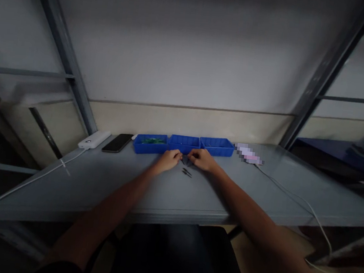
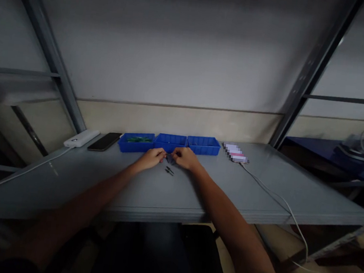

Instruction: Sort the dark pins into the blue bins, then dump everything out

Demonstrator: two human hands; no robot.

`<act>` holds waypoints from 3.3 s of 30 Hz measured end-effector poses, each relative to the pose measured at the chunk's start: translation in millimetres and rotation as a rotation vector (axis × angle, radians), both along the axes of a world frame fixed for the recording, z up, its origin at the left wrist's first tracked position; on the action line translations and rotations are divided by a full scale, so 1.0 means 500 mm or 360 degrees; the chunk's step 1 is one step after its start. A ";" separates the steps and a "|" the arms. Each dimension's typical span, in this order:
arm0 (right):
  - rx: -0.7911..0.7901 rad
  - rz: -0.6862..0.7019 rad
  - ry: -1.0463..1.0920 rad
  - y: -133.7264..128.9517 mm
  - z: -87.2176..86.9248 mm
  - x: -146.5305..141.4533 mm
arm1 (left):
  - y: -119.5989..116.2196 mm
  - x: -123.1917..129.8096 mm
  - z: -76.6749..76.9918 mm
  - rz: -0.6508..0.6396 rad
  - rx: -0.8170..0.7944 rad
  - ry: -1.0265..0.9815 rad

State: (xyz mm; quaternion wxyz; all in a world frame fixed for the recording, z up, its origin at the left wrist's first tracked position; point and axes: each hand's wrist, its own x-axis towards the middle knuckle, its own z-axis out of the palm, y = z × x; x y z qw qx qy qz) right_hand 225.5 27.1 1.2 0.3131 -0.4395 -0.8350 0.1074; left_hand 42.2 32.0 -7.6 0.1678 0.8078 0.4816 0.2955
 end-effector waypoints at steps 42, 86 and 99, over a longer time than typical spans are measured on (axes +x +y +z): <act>0.0005 -0.0011 0.0012 -0.003 0.008 0.000 | -0.003 -0.004 -0.008 -0.0066 0.0195 -0.0110; 0.0011 -0.0020 -0.0010 -0.001 0.005 -0.001 | 0.001 -0.004 -0.015 0.0034 0.0267 0.0074; 0.0050 -0.0203 -0.0006 -0.001 0.019 0.010 | -0.005 -0.007 -0.010 -0.0060 0.0205 0.0155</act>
